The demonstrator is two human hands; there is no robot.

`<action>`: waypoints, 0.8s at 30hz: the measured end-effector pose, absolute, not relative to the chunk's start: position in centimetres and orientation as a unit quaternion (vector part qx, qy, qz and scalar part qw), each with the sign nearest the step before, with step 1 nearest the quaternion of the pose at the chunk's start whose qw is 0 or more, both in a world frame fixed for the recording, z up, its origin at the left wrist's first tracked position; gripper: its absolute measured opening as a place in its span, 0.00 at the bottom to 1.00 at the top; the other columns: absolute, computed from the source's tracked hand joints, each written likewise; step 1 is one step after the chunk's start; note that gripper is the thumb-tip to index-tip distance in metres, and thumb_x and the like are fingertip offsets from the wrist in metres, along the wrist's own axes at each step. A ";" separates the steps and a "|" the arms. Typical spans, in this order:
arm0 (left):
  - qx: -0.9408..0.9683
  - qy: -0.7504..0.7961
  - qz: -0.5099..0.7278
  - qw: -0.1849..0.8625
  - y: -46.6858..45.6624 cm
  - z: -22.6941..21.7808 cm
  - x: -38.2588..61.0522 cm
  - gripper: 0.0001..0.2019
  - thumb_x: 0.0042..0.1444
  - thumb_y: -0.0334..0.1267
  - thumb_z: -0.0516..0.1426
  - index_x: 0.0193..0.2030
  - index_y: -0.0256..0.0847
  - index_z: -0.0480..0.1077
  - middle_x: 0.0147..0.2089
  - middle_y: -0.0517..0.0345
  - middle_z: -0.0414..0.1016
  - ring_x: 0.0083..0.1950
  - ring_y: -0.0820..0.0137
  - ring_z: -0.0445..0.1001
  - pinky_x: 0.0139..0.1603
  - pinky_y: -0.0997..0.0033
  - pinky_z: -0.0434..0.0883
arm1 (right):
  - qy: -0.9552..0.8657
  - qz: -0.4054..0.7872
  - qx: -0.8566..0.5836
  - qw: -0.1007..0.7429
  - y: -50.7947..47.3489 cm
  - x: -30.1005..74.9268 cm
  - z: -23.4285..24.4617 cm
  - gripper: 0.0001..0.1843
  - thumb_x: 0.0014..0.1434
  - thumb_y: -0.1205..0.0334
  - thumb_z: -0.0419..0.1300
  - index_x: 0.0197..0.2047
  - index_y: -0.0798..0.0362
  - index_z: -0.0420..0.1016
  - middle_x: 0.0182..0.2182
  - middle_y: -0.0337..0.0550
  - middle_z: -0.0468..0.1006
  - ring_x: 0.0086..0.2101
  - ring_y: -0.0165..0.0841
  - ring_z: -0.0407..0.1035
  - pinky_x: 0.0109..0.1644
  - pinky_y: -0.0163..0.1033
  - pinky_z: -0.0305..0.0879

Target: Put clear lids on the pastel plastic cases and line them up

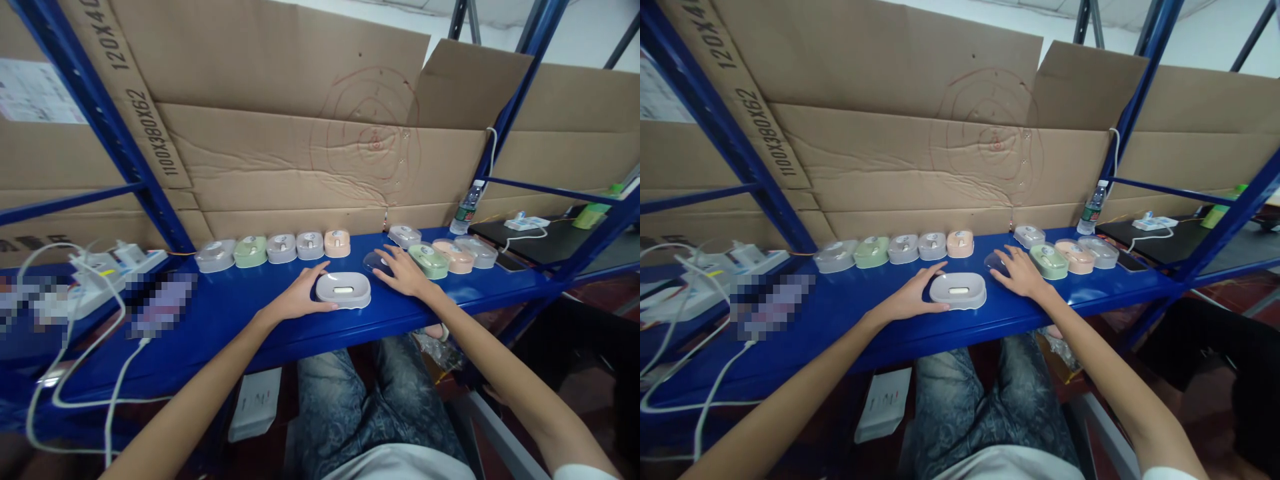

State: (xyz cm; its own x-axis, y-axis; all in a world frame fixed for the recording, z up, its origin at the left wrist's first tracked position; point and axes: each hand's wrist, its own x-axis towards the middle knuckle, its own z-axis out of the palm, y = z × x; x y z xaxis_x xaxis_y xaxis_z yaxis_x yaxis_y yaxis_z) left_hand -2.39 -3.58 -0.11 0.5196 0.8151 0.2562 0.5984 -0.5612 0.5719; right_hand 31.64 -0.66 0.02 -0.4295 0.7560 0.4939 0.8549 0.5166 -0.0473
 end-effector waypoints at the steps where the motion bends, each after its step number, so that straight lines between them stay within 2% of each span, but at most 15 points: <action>1: 0.844 0.420 0.257 0.213 -3.5 -0.2 -2.4 0.57 0.51 0.62 0.70 0.80 0.46 0.48 0.73 0.41 0.64 0.73 0.45 0.64 0.74 0.44 0.61 | -0.843 -0.106 -0.485 0.209 -0.3 32.2 -0.3 0.35 0.72 0.41 0.54 0.73 0.55 0.65 0.70 0.64 0.65 0.69 0.58 0.60 0.72 0.65 0.57; 3: 0.842 0.423 0.256 0.216 -3.5 -0.2 -2.5 0.57 0.50 0.62 0.71 0.80 0.48 0.49 0.73 0.42 0.64 0.72 0.45 0.64 0.74 0.44 0.61 | -0.853 -0.097 -0.479 0.183 0.2 32.9 -1.0 0.34 0.72 0.43 0.54 0.73 0.54 0.66 0.68 0.63 0.67 0.68 0.57 0.62 0.72 0.64 0.58; 5: 0.841 0.423 0.256 0.220 -3.5 -0.3 -2.5 0.57 0.49 0.62 0.71 0.80 0.49 0.49 0.72 0.43 0.65 0.72 0.45 0.64 0.74 0.43 0.60 | -0.855 -0.083 -0.472 0.196 0.4 33.0 -1.3 0.32 0.73 0.44 0.52 0.73 0.52 0.67 0.67 0.60 0.69 0.66 0.54 0.65 0.72 0.63 0.59; 12: 0.839 0.429 0.250 0.222 -3.4 -0.4 -2.4 0.59 0.49 0.63 0.71 0.80 0.44 0.48 0.72 0.40 0.63 0.73 0.45 0.63 0.75 0.44 0.59 | -0.835 0.000 -0.406 0.372 -1.1 30.0 0.5 0.28 0.72 0.43 0.56 0.69 0.47 0.71 0.59 0.52 0.75 0.60 0.48 0.71 0.68 0.58 0.67; 14: 0.841 0.425 0.253 0.220 -3.2 -0.4 -2.4 0.60 0.48 0.62 0.72 0.80 0.44 0.47 0.71 0.40 0.66 0.73 0.44 0.63 0.75 0.42 0.58 | -0.850 0.029 -0.350 0.392 -2.2 28.5 1.4 0.28 0.71 0.45 0.59 0.69 0.46 0.71 0.59 0.51 0.74 0.60 0.46 0.71 0.68 0.56 0.67; 20: 0.831 0.427 0.267 0.239 -3.1 -0.4 -2.4 0.62 0.45 0.61 0.73 0.80 0.45 0.47 0.71 0.39 0.66 0.73 0.40 0.63 0.72 0.37 0.60 | -0.907 0.079 -0.248 0.331 -3.7 25.0 1.7 0.31 0.66 0.45 0.67 0.69 0.45 0.73 0.62 0.53 0.72 0.63 0.47 0.68 0.68 0.56 0.65; 24: 0.832 0.425 0.266 0.237 -3.1 -0.3 -2.3 0.61 0.45 0.60 0.73 0.80 0.45 0.48 0.75 0.37 0.61 0.75 0.39 0.60 0.73 0.37 0.59 | -0.905 0.098 -0.245 0.333 -3.5 25.0 0.6 0.28 0.68 0.49 0.65 0.68 0.43 0.74 0.64 0.52 0.72 0.63 0.46 0.67 0.68 0.57 0.64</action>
State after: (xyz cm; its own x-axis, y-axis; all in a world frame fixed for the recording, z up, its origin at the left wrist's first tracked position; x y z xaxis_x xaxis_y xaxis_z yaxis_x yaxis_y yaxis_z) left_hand -2.31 -3.14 -0.31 0.4964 0.8339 0.2413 0.5818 -0.5259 0.6205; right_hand 24.96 -3.51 0.59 -0.6578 0.5098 0.5545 0.3786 0.8602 -0.3417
